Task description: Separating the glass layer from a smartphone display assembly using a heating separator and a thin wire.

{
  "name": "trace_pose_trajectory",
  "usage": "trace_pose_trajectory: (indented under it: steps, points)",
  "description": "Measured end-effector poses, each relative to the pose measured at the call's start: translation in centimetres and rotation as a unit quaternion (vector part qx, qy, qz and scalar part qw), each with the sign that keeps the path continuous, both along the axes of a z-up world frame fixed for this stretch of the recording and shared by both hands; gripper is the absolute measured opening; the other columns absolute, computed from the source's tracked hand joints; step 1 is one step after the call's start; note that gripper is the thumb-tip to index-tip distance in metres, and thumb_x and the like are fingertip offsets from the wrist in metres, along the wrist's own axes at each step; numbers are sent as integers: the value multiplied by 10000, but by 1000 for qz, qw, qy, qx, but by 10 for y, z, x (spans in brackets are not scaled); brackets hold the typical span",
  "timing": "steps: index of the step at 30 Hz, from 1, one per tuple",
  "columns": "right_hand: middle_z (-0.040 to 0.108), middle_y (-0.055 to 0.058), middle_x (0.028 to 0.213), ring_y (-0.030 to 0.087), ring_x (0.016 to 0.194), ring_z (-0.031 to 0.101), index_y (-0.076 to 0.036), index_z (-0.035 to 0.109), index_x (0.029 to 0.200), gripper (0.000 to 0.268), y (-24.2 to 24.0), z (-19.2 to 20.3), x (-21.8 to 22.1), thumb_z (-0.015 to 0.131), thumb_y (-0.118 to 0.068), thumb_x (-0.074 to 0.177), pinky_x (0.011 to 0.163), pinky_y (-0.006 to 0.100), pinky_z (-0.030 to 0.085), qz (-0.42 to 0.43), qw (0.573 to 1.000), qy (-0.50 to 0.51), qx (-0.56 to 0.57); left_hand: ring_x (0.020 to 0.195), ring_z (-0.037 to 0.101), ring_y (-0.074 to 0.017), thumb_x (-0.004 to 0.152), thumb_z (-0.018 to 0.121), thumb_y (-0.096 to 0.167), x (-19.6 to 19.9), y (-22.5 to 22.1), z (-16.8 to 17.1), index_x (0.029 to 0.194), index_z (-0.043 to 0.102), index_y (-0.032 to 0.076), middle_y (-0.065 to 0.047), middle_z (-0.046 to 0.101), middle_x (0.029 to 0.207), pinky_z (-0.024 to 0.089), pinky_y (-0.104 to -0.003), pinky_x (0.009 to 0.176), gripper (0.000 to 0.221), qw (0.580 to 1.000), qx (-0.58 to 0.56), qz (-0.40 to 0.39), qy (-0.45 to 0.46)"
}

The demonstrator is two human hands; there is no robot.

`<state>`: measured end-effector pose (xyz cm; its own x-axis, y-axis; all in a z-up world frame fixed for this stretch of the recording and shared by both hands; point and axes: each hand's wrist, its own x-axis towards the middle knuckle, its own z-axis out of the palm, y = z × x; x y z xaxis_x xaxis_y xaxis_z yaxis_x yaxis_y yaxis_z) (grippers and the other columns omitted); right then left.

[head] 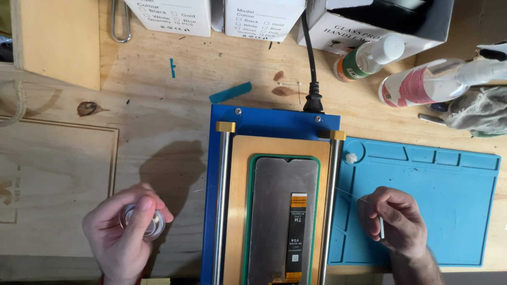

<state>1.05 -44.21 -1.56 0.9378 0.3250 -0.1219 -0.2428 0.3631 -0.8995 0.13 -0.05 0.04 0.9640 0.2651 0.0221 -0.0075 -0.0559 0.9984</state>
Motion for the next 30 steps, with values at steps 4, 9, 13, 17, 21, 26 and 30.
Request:
trace_pose_trajectory:
  steps: [4,9,13,17,21,26,30]
  points:
    - [611,67,617,158,483,518,4,673,899,268,-4,-3,-7,566,-112,1116,361,239,420,-14,1000,6,-7,587,592,-203,1047,605,163,1,-3,-4,805,628,18,-130,654,642,460,-310,620,283,1000,-1,-3,10]
    - [608,67,613,157,488,522,-1,671,888,274,-9,-6,-18,568,-118,1113,363,240,418,-25,999,27,-8,568,610,-199,1047,614,152,8,-7,-1,833,651,-4,-131,663,654,457,-293,588,268,1000,-1,-23,15]
    - [603,68,616,160,494,519,8,668,891,271,-7,-4,-25,567,-113,1111,346,238,404,-37,999,39,3,543,632,-201,1037,624,146,10,-7,-1,806,654,-9,-129,669,666,475,-293,585,280,999,8,-30,19]
    - [589,74,603,172,467,501,13,664,872,282,-9,-3,-33,574,-117,1106,327,242,367,-58,996,73,-6,531,684,-195,1019,668,214,13,-7,-2,852,730,-6,-113,713,684,529,-279,542,283,998,3,-45,53]
    - [572,90,592,200,470,509,16,657,865,287,-23,-8,-45,597,-143,1096,281,247,353,-76,989,118,-47,532,701,-182,1000,691,243,18,-10,4,815,743,5,-107,723,655,546,-266,516,306,994,14,-55,92]
    - [566,92,627,189,518,498,22,654,886,281,-26,-6,-47,589,-139,1107,270,226,347,-73,988,135,-14,547,718,-167,1001,707,255,23,-13,8,842,780,16,-97,754,671,554,-251,516,296,991,23,-63,117]
    - [556,97,624,190,525,491,20,644,856,305,-29,-6,-53,627,-171,1094,257,225,333,-84,984,157,-15,565,723,-153,991,725,257,24,-16,10,851,781,17,-95,768,671,520,-233,527,283,989,15,-73,128]
